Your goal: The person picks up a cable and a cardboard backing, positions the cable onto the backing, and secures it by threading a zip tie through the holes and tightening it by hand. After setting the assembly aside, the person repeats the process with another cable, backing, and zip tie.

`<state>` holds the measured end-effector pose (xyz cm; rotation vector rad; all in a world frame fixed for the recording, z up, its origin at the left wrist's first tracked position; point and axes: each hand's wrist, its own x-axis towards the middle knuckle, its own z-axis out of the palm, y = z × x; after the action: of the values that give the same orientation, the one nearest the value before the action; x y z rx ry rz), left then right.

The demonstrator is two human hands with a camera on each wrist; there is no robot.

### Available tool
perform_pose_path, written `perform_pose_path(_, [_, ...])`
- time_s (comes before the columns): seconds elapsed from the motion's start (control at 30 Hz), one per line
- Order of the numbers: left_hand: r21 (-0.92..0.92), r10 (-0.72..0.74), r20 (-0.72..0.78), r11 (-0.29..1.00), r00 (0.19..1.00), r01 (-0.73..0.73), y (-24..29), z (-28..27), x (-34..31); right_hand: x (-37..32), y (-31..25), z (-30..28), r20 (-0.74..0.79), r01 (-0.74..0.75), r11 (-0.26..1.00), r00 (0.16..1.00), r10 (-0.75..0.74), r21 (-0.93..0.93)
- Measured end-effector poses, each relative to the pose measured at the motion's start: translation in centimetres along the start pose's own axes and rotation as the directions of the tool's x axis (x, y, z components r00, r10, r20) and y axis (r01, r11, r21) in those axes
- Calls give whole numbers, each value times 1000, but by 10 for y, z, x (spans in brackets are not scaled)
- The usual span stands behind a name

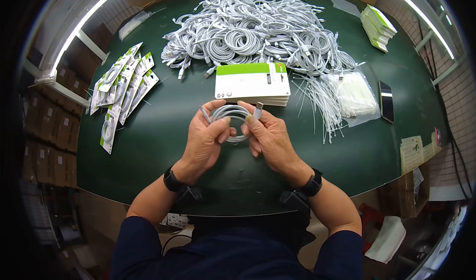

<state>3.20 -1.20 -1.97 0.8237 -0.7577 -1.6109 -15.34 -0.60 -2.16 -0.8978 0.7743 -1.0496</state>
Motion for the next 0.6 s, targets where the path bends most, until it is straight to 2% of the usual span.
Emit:
perform_pose_path(0.03, [-34, -10, 0, 999, 1000, 10, 1, -1, 0, -1, -2, 2, 12, -26, 1000, 1000, 26, 8])
perform_pose_path(0.07, [35, -6, -5, 999, 1000, 6, 2, -1, 1, 0, -3, 1, 23, -52, 999, 998, 52, 15])
perform_pose_path(0.13, [165, -2, -15, 986, 1000, 5, 3, 0, 2, 2, -3, -9, 123, -81, 990, 988, 95, -112])
perform_pose_path(0.23, [612, 18, 106, 787, 994, -80, -3, -12, 4, 2, -12, -20, 216, -141, 935, 952, 218, -324])
perform_pose_path(0.27, [522, -57, 96, 853, 994, -2, -3, -14, 6, 2, -15, -22, 235, -161, 904, 934, 269, -397])
perform_pose_path(0.33, [324, -206, 96, 931, 974, 165, -1, -18, 8, 2, -12, -24, 243, -125, 905, 940, 239, -406])
perform_pose_path(0.37, [157, -243, 144, 963, 959, 220, 4, -23, 8, 3, -12, -24, 236, -112, 908, 946, 221, -403])
perform_pose_path(0.43, [-31, -230, 166, 971, 959, 238, 6, -16, 8, 7, -18, -21, 176, -119, 917, 964, 197, -380])
perform_pose_path(0.47, [-127, -218, 179, 962, 959, 242, 7, -14, 8, 7, -15, -19, 155, -124, 869, 963, 222, -478])
perform_pose_path(0.53, [-85, -253, 170, 959, 952, 270, -6, -25, 12, 7, -11, -16, 112, -100, 736, 966, 233, -670])
perform_pose_path(0.57, [-45, -272, 144, 959, 952, 280, -7, -28, 13, 7, -7, -13, 173, 52, 639, 976, 129, -768])
perform_pose_path(0.6, [-5, -285, 118, 958, 951, 287, -5, -26, 14, 6, -1, -9, 193, 148, 610, 981, 7, -779])
